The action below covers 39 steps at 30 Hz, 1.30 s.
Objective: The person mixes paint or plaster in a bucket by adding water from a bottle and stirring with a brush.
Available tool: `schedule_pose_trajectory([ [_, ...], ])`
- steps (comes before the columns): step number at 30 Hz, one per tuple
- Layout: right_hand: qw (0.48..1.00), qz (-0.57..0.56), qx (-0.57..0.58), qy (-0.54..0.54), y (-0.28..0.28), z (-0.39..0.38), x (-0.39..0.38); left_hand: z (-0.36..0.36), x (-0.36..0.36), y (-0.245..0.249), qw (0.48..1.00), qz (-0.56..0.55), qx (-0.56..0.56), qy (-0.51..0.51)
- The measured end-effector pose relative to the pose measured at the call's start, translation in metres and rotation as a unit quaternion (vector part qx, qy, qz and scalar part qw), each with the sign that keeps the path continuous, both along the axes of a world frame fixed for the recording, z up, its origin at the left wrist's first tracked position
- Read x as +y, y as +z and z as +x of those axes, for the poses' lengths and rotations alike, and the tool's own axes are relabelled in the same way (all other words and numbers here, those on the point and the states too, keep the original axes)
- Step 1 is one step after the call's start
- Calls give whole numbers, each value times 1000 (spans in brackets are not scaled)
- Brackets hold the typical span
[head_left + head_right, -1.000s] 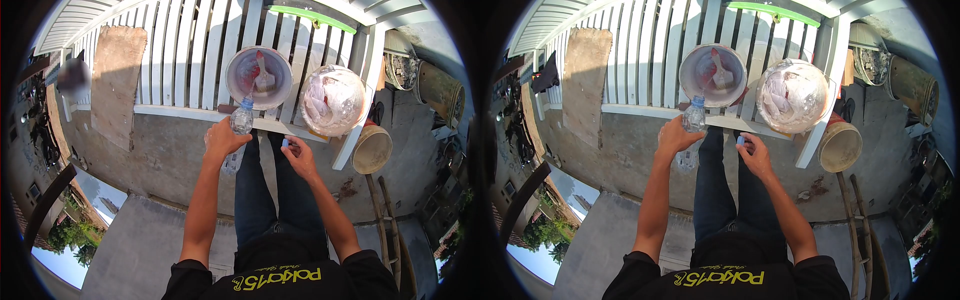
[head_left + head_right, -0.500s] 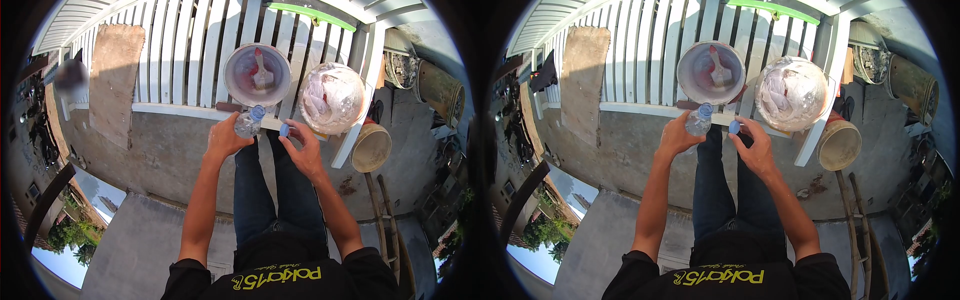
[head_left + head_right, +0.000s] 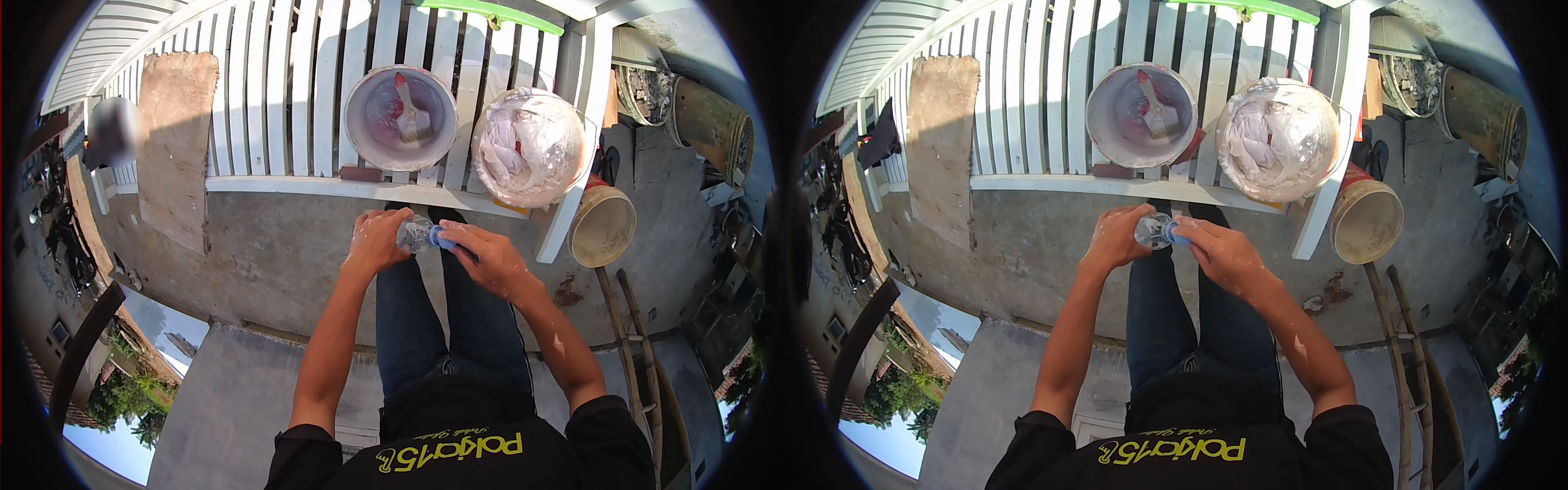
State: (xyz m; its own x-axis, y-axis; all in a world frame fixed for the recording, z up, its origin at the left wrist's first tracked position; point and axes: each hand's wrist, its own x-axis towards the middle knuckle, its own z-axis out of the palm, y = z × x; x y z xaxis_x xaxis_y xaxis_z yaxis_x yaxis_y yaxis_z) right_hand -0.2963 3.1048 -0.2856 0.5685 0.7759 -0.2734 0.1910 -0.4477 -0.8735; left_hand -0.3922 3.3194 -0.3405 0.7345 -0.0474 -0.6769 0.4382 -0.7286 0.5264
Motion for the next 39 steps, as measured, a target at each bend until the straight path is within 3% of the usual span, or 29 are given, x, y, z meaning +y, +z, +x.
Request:
schedule_pose_trajectory([
  [5, 999, 15, -51, 9, -9, -9, -14, -5, -6, -1, 998, 14, -65, -2],
  [9, 996, 21, -84, 15, -9, -13, -18, 2, -14, 1, 999, -6, -23, -35],
  [15, 999, -27, -23, -30, -9, -23, -30, -5, -22, -3, 998, -17, -27, -60],
  [23, 997, 21, -67, -12, -14, -38, -47, -7, -34, -12, 995, -71, 17, -66],
  [27, 997, 14, -78, -17, -17, -43, -57, -10, -38, -24, 991, -76, -24, -105],
  [33, 989, -123, -20, -80, -14, -52, -55, 1, -49, -22, 990, -79, -62, -101],
  [39, 969, -187, -149, -65, -25, -62, -57, 8, -57, -22, 987, -72, -68, -125],
])
